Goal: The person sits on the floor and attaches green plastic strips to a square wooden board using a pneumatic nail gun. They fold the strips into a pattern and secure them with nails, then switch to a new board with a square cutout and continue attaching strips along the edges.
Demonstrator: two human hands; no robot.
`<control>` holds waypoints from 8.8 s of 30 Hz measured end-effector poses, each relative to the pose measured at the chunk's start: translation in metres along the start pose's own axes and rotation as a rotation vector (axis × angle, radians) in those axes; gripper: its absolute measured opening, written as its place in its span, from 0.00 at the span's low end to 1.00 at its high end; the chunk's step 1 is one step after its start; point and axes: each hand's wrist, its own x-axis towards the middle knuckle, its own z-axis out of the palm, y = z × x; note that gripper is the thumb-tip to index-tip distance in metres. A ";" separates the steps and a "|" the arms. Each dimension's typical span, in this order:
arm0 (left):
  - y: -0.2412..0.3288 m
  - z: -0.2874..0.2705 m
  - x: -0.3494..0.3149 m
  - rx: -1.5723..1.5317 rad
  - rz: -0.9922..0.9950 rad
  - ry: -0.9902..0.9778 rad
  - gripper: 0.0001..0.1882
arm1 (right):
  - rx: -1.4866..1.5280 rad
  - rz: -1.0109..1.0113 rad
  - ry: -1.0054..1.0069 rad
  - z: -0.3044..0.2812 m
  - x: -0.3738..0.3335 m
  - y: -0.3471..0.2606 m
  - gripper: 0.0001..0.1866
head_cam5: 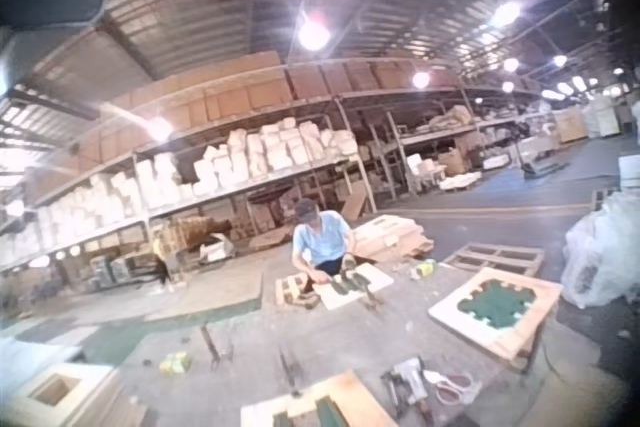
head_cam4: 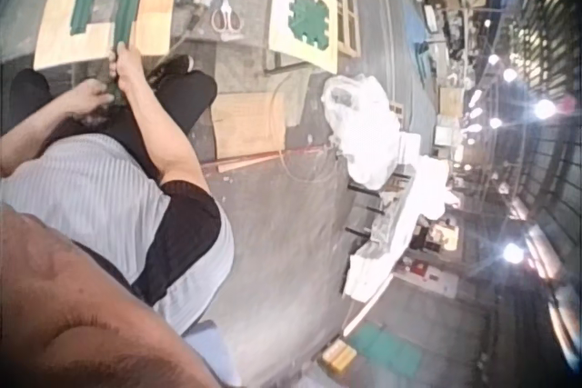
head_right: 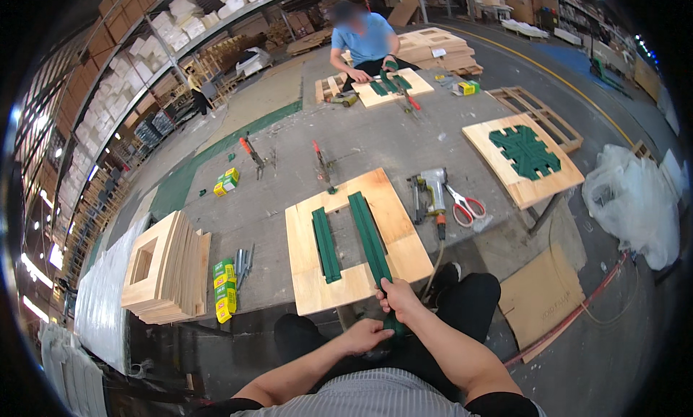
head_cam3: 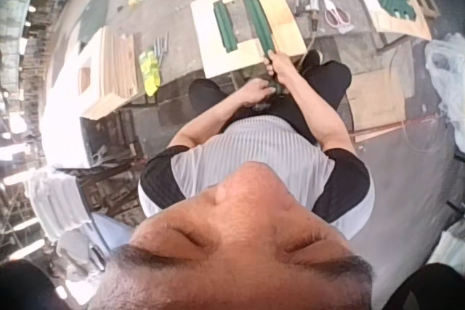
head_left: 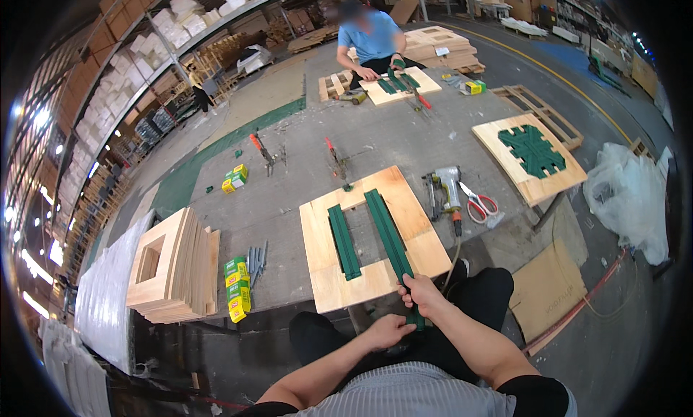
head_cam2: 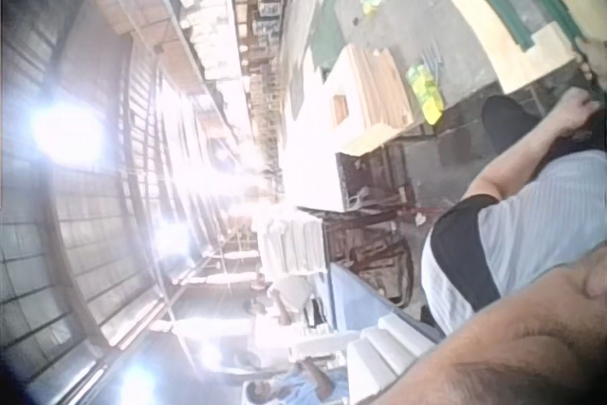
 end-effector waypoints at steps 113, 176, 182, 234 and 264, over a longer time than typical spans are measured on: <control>-0.077 0.006 0.124 0.809 0.407 0.913 0.32 | -1.238 -0.244 0.936 -0.117 0.160 -0.242 0.32; -0.053 0.021 0.094 -0.581 0.330 0.453 0.21 | -0.682 -0.197 0.287 0.032 -0.048 -0.090 0.14; -0.010 0.010 0.037 -1.047 0.199 0.182 0.16 | -0.646 -0.219 0.323 0.004 -0.065 -0.089 0.14; -0.024 -0.151 0.112 -1.107 -0.205 0.223 0.18 | -0.114 -0.184 0.194 -0.070 0.054 -0.159 0.11; -0.010 -0.128 0.085 -1.134 -0.240 0.368 0.21 | -1.348 -0.427 0.574 -0.181 -0.006 -0.219 0.33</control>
